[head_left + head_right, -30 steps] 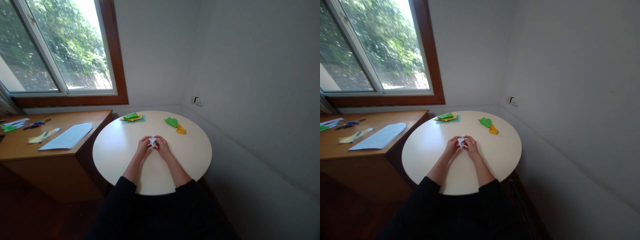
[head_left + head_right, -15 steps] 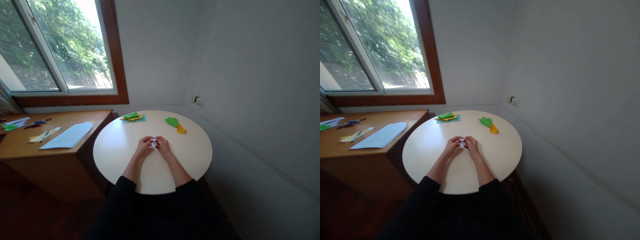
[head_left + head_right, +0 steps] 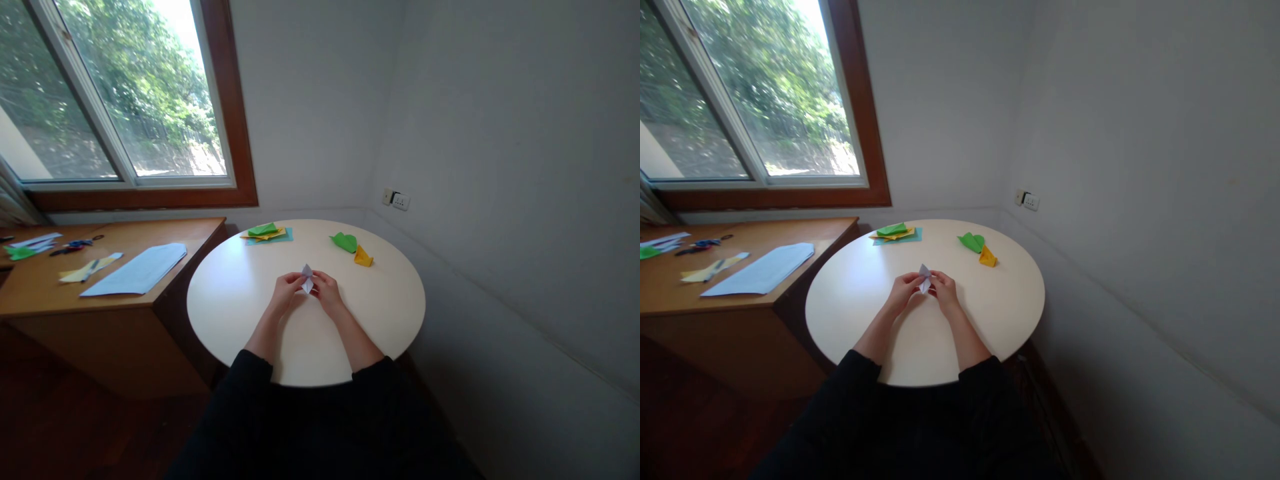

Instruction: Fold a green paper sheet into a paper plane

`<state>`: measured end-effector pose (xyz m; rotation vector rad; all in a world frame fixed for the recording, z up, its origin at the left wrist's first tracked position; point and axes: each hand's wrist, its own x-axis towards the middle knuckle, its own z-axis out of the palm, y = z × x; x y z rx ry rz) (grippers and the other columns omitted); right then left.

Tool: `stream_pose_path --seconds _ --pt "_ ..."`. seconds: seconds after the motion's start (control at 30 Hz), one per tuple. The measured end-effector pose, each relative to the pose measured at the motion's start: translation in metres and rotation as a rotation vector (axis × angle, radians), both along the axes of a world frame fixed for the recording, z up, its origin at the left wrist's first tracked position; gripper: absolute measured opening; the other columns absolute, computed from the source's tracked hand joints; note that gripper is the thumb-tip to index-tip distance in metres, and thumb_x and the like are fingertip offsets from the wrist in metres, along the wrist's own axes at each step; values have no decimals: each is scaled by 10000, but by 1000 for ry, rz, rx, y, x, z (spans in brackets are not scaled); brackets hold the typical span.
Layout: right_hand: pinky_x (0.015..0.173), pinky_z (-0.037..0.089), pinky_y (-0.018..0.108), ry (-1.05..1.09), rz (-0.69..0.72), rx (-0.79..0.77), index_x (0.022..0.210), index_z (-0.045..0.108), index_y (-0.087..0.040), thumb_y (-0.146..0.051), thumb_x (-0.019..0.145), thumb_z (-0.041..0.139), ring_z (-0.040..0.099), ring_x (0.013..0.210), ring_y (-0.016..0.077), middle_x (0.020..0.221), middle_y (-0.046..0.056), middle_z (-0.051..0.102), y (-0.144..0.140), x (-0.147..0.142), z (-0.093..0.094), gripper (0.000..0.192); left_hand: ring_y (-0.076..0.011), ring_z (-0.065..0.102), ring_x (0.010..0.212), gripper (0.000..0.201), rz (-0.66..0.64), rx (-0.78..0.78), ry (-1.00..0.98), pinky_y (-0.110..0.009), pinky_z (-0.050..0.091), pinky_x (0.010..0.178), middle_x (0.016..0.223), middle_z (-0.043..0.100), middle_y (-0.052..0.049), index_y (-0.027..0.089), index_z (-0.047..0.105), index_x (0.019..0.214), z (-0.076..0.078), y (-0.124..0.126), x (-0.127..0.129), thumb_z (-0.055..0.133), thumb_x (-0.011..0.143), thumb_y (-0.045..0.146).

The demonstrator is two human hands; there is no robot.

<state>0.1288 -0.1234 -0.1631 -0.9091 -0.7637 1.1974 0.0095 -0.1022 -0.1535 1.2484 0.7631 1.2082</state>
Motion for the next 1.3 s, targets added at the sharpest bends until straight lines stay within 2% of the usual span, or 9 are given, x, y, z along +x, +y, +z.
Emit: stream_pose_path --seconds 0.27,0.47,0.77,1.03,1.3 --pt "550 457 254 -49 13 37 759 632 -189 -326 538 717 583 594 126 678 -8 648 -1 0 0 273 -125 551 569 289 67 -20 5 -249 423 579 616 633 -44 113 689 668 -5 6 1 762 539 362" --pt "529 449 242 -75 -28 60 714 637 -174 -381 527 733 558 586 117 655 -12 625 0 0 -3 295 -120 532 536 299 84 -18 20 -251 416 559 554 597 -30 111 678 626 -7 8 3 755 547 389" --pt "511 442 235 -110 -78 58 653 634 -167 -409 521 724 538 558 111 607 -15 602 3 0 -5 289 -113 536 555 318 93 21 -5 -246 418 581 605 618 -26 121 677 701 -12 10 3 751 567 399" --pt "491 405 231 -158 -154 81 646 644 -175 -393 526 722 492 511 103 563 -20 591 5 -1 -8 261 -126 561 575 302 90 46 -10 -262 434 612 597 619 -26 126 640 641 -8 7 3 767 543 381" --pt "521 402 247 -182 -194 111 657 635 -174 -370 542 698 505 528 113 587 -9 611 4 -2 -6 236 -120 552 561 293 126 55 -2 -252 426 596 578 614 -14 132 626 636 -6 6 6 768 528 364"
